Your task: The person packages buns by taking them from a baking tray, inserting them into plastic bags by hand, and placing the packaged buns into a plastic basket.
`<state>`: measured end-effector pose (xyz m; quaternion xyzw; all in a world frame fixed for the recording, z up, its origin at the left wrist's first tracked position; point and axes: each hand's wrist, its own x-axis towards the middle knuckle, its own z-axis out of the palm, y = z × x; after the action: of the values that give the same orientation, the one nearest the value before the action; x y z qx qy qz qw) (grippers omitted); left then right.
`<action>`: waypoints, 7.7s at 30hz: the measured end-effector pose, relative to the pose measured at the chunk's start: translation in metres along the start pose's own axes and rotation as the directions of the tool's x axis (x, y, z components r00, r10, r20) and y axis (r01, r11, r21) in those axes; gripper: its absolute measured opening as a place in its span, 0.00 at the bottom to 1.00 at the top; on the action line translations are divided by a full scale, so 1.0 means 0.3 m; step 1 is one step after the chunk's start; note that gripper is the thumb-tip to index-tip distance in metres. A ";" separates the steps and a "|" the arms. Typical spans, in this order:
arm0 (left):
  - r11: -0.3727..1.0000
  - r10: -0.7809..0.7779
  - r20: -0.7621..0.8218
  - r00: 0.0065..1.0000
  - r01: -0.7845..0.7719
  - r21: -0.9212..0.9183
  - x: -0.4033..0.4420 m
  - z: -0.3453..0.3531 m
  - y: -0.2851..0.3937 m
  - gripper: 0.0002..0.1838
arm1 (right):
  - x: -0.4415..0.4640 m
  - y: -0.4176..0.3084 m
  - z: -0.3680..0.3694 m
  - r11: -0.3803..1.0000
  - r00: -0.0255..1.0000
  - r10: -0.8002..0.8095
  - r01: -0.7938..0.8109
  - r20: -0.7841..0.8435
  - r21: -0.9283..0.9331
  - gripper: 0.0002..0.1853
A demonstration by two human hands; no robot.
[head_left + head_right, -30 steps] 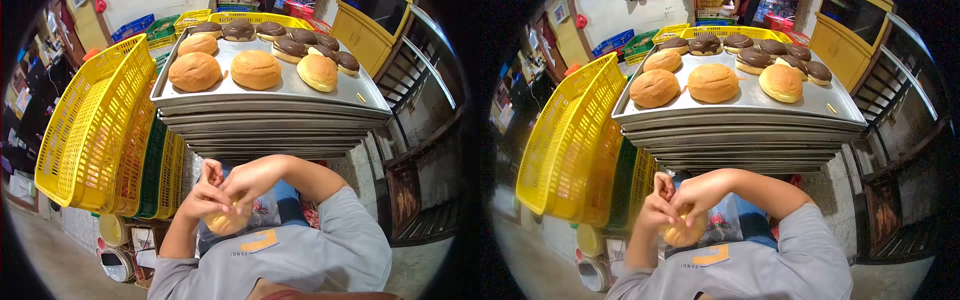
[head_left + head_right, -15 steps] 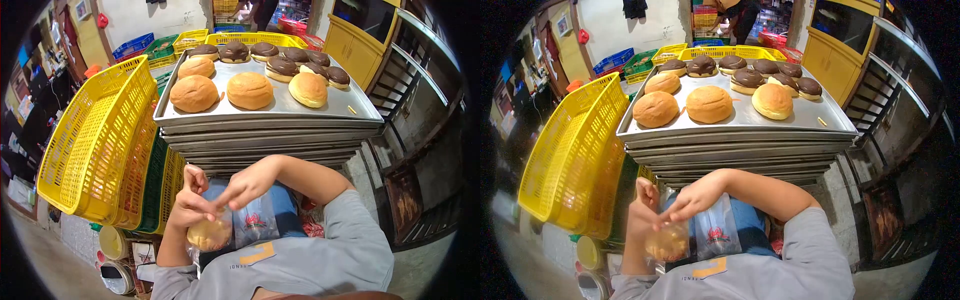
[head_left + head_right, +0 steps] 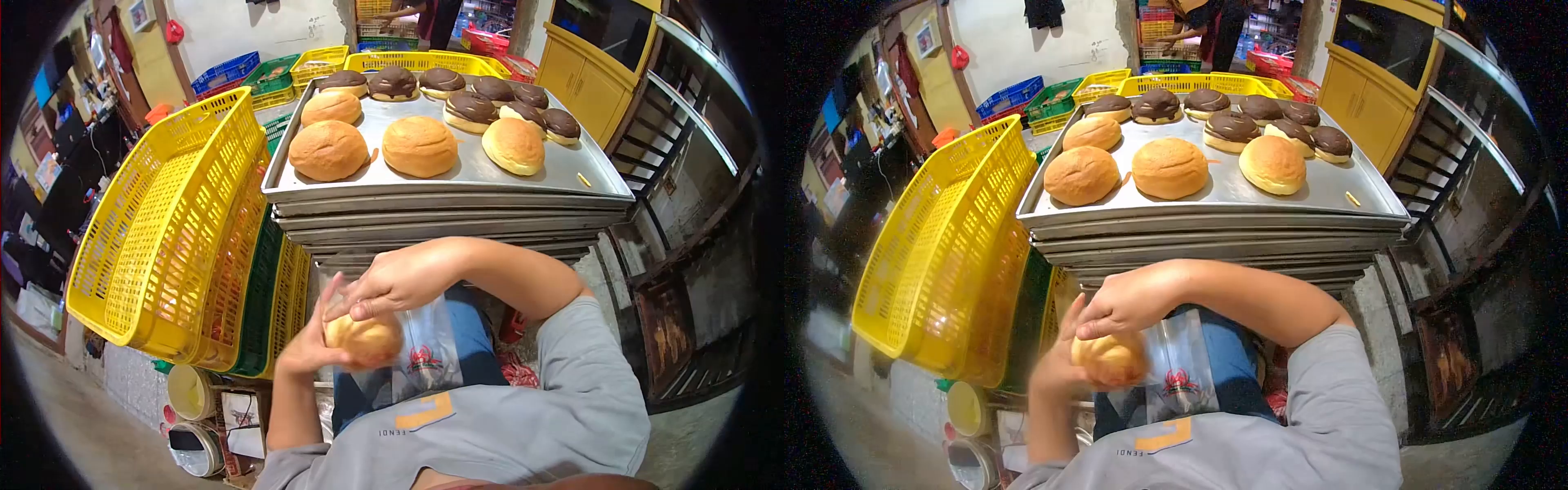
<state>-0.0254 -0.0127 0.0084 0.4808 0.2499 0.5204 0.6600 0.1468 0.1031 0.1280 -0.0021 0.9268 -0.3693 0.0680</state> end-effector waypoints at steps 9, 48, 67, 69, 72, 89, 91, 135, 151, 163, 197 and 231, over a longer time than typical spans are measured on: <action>0.976 0.128 -0.322 0.938 -0.177 -0.128 -0.086 -0.010 -0.018 0.56 | -0.048 0.079 -0.005 0.767 0.644 -0.034 0.507 -0.764 0.393 0.45; 0.618 0.555 -0.260 0.790 -0.181 0.765 -0.123 0.007 -0.091 0.12 | 0.091 0.056 0.227 0.946 0.783 0.136 0.080 -0.607 0.315 0.32; 0.693 0.309 -0.390 0.868 0.075 0.717 -0.061 0.061 -0.009 0.06 | 0.062 0.043 0.387 0.975 0.268 -0.119 -0.150 -0.956 -0.163 0.04; 0.677 0.548 -0.295 0.782 -0.208 0.706 -0.078 0.093 -0.018 0.04 | 0.031 0.021 0.383 0.932 0.283 -0.282 -0.148 -0.917 -0.332 0.04; 0.941 0.258 -0.635 0.728 -0.042 0.335 -0.113 0.117 -0.090 0.07 | 0.005 0.059 0.436 0.975 0.498 -0.066 -0.151 -0.865 -0.161 0.06; 0.929 0.241 -0.690 0.682 0.042 0.367 -0.003 0.139 -0.120 0.24 | -1.088 1.106 1.470 -0.424 -0.595 0.804 -0.559 0.011 0.713 0.17; 0.924 0.249 -0.675 0.694 0.037 0.380 0.000 0.144 -0.123 0.22 | -1.090 1.120 1.472 -0.438 -0.582 0.812 -0.559 0.043 0.704 0.17; 0.734 0.342 -0.317 0.885 -0.042 0.677 -0.015 0.110 -0.100 0.10 | -0.278 0.223 0.365 0.973 0.706 0.143 0.029 -0.694 0.231 0.10; 0.997 0.013 -0.545 0.838 0.033 0.073 -0.144 0.060 0.045 0.21 | 0.053 -0.050 0.348 0.893 0.845 -0.136 -0.122 -0.518 -0.433 0.31; -0.227 0.928 0.029 0.371 0.501 0.835 -0.499 -0.269 0.582 0.19 | 0.332 -0.173 -0.203 0.761 0.809 0.238 0.189 -0.538 0.620 0.29; -0.350 0.934 0.297 0.197 0.349 0.869 -0.491 -0.405 0.532 0.22 | 1.332 -0.076 -0.335 0.884 0.797 0.392 -0.189 0.460 -0.427 0.37; -0.329 0.943 0.319 0.097 0.426 0.843 -0.443 -0.388 0.482 0.16 | -0.059 0.492 0.351 0.799 0.802 0.557 -0.589 -0.214 -0.126 0.35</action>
<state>-0.2309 -0.0929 0.0669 0.4396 0.5435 0.5164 -0.4947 0.1848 0.1395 -0.0464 0.3035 0.9163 -0.2417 0.0987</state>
